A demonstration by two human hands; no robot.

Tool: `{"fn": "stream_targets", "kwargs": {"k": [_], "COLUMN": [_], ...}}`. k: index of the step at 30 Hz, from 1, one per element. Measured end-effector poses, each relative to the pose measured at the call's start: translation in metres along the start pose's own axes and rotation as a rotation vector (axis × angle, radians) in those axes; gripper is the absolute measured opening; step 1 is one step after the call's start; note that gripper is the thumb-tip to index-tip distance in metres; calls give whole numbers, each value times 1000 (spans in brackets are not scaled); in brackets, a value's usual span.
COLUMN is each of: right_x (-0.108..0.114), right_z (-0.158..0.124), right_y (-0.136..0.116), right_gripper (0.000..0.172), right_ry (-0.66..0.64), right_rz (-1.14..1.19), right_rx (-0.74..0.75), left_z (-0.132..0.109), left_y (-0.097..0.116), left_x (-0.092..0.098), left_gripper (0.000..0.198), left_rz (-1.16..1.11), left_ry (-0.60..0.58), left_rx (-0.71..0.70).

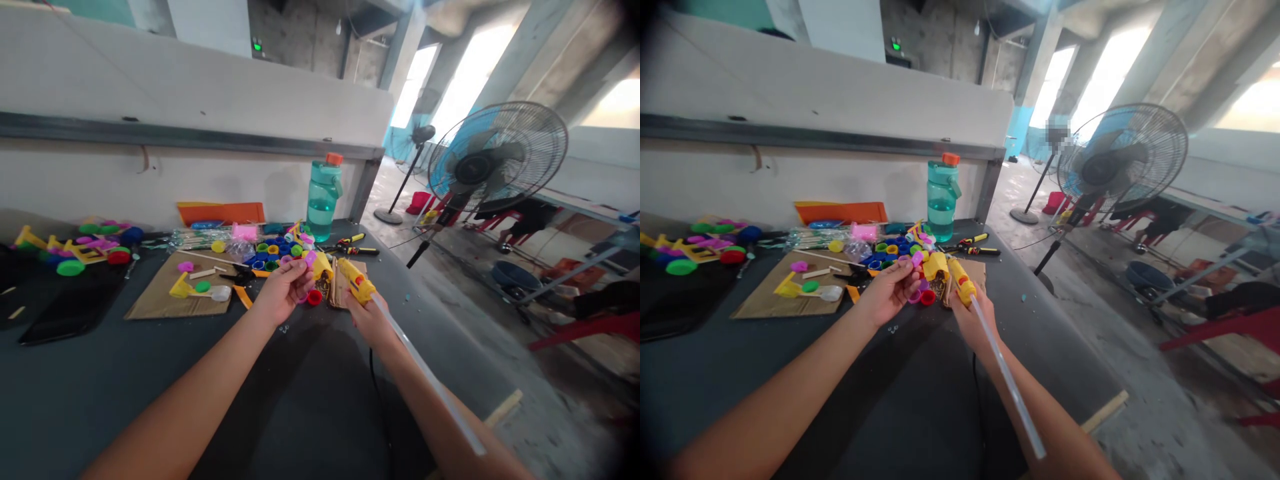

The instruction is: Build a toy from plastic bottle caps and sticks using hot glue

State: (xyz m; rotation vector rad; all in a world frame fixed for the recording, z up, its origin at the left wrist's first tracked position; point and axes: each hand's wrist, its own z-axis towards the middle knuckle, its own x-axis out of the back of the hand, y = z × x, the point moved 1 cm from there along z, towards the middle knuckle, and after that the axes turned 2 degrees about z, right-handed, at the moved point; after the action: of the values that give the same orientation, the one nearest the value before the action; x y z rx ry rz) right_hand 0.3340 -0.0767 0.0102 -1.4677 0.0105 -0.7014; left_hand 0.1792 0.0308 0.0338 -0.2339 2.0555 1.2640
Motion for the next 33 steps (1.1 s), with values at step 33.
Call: {"fn": "stream_targets", "kwargs": {"k": [33], "right_x": [-101], "right_z": [8], "right_y": [-105], "right_gripper": [26], "right_ry": [-669], "right_rz": [220], "right_rx": [-87], "left_z": [-78], "left_y": [75], "left_x": [109], "left_gripper": [14], "left_rz": [672], "left_ry": [-187], "left_rx": [-85]}}
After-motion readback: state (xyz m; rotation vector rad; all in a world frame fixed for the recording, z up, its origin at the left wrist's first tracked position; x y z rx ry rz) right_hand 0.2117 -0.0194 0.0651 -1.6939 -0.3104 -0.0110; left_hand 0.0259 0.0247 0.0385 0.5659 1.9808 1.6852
